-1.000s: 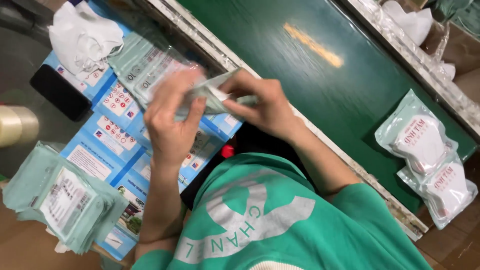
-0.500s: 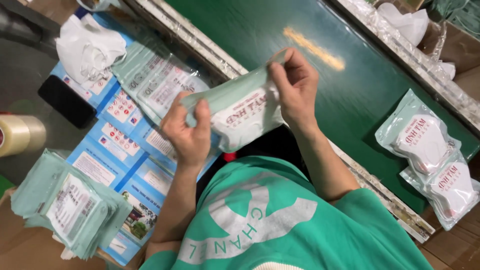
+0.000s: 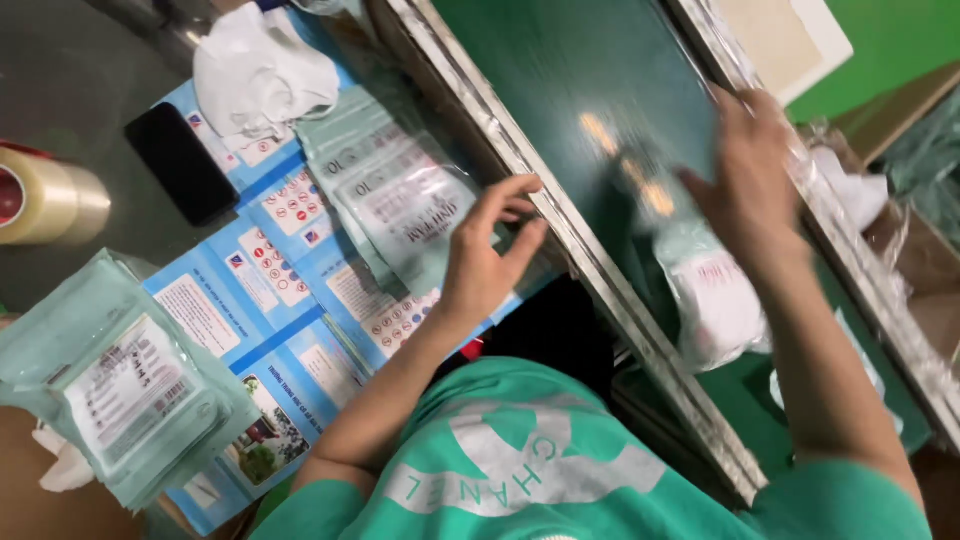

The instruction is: Manually inserting face masks into individual plastic packaging bags and placing them onto a conveyor belt.

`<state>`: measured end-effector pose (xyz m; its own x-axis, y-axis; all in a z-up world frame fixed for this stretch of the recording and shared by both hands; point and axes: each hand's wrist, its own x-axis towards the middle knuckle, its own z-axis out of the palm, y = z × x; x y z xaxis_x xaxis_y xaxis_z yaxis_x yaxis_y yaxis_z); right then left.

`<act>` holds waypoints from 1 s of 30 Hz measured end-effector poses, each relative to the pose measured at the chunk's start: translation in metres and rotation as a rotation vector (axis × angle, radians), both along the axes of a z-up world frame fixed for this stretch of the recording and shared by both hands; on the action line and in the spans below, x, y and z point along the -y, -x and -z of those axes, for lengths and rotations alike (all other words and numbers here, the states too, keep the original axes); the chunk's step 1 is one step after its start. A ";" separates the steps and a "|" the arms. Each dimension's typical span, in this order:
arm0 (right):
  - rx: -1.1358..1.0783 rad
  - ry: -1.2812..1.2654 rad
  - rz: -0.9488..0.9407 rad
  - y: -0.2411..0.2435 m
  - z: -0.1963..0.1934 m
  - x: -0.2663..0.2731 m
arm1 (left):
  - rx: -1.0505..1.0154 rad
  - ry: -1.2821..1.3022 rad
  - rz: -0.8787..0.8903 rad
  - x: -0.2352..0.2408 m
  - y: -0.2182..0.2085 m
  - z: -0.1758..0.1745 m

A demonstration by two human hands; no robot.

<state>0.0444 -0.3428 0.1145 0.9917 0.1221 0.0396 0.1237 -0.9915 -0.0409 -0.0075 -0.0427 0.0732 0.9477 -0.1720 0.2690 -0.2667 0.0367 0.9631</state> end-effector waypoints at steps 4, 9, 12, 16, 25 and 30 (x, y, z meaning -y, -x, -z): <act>0.202 -0.101 -0.432 -0.160 0.080 -0.104 | -0.013 -0.086 -0.114 -0.029 -0.023 0.005; 0.311 0.216 -0.509 -0.395 0.135 -0.205 | -0.089 -0.124 -0.197 -0.053 -0.026 0.015; 0.274 0.097 -0.544 -0.430 0.107 -0.232 | -0.183 -0.179 -0.232 -0.062 -0.042 0.041; 0.213 0.182 -0.510 -0.351 0.124 -0.164 | 0.044 -0.384 -0.416 -0.068 -0.077 0.019; 0.242 -0.753 -0.323 -0.003 -0.031 -0.031 | 0.189 -0.434 0.049 0.059 -0.114 0.072; 0.187 -0.636 -0.302 0.031 0.034 0.003 | 0.350 -0.422 0.182 0.113 -0.097 0.075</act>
